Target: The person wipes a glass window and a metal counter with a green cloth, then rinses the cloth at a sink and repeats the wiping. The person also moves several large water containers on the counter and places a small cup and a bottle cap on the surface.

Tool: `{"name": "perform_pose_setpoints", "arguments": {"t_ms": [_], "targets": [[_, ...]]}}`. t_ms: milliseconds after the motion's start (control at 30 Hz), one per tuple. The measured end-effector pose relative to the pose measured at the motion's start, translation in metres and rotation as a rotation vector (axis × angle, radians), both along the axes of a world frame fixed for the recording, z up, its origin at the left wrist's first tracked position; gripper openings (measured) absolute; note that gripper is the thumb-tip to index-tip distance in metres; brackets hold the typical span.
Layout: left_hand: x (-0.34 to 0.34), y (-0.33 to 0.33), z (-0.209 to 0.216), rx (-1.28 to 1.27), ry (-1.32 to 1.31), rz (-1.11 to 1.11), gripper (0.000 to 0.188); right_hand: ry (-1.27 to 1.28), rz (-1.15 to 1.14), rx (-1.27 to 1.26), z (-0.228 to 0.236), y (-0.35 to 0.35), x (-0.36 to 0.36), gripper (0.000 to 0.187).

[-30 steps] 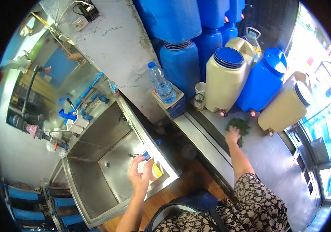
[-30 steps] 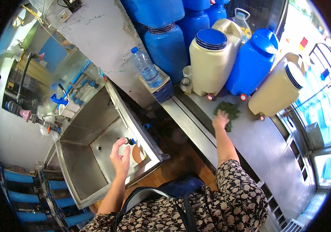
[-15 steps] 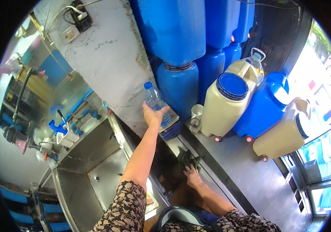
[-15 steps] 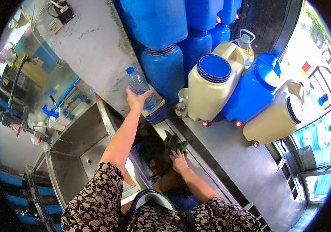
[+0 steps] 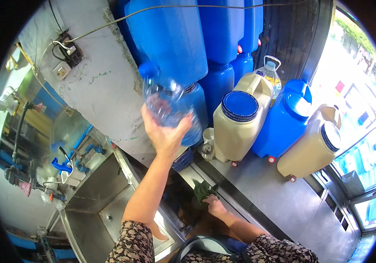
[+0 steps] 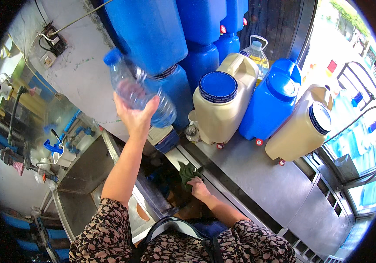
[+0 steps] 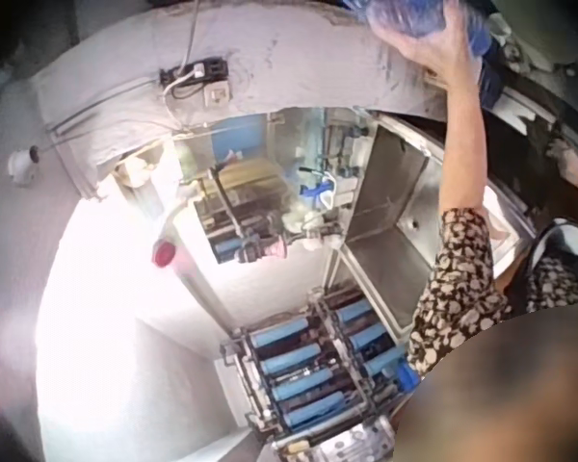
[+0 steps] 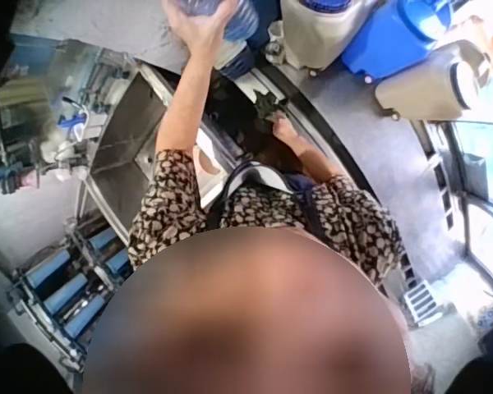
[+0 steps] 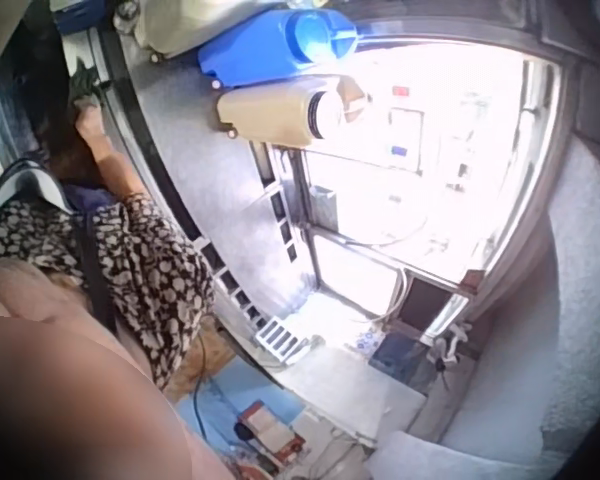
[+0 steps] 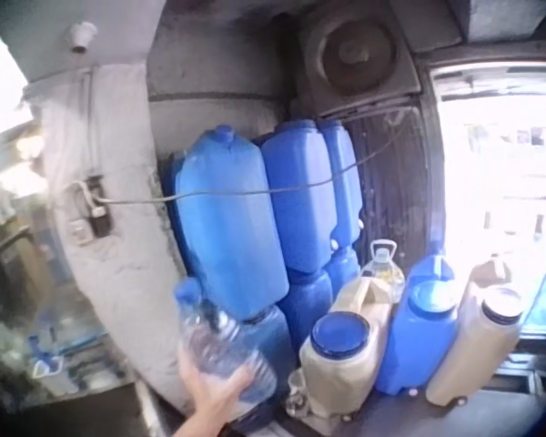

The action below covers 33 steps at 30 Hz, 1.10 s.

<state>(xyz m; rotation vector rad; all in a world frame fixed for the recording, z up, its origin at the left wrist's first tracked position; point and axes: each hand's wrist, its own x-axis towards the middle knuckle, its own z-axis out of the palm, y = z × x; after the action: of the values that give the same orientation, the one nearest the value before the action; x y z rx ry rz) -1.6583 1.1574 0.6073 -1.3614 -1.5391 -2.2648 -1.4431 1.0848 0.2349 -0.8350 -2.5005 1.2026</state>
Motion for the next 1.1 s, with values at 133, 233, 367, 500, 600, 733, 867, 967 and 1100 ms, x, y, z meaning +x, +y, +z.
{"name": "perform_pose_setpoints", "arguments": {"t_ms": [133, 233, 367, 500, 600, 733, 867, 967, 1100], "targets": [[0.047, 0.049, 0.055, 0.118, -0.052, -0.273, 0.085, 0.140, -0.501, -0.132, 0.061, 0.018, 0.004, 0.021], [0.076, 0.087, 0.063, 0.091, 0.122, -0.280, 0.078, 0.062, -0.769, -0.128, 0.121, 0.048, 0.021, 0.038], [0.083, 0.132, 0.050, -0.045, 0.130, -0.311, 0.085, 0.013, -0.935, 0.071, 0.181, 0.101, 0.038, 0.095], [0.078, 0.141, 0.027, -0.153, 0.109, -0.262, 0.097, -0.163, -0.819, 0.142, 0.212, 0.155, 0.036, 0.125], [0.077, 0.115, -0.007, -0.155, 0.269, -0.242, 0.101, -0.188, -0.752, 0.155, 0.222, 0.178, 0.020, 0.133], [0.077, 0.114, -0.036, -0.219, 0.306, -0.203, 0.097, -0.214, -0.808, 0.032, 0.223, 0.184, 0.000, 0.133], [0.070, 0.122, -0.050, -0.261, 0.316, -0.216, 0.106, -0.159, -0.817, 0.099, 0.216, 0.181, -0.005, 0.125], [0.060, 0.120, -0.064, -0.175, 0.224, -0.371, 0.105, -0.132, -0.782, 0.068, 0.212, 0.184, 0.006, 0.111], [0.023, 0.097, -0.111, -0.213, -0.172, -0.275, 0.064, -0.193, -0.655, 0.354, 0.207, 0.181, 0.042, 0.106]]}}
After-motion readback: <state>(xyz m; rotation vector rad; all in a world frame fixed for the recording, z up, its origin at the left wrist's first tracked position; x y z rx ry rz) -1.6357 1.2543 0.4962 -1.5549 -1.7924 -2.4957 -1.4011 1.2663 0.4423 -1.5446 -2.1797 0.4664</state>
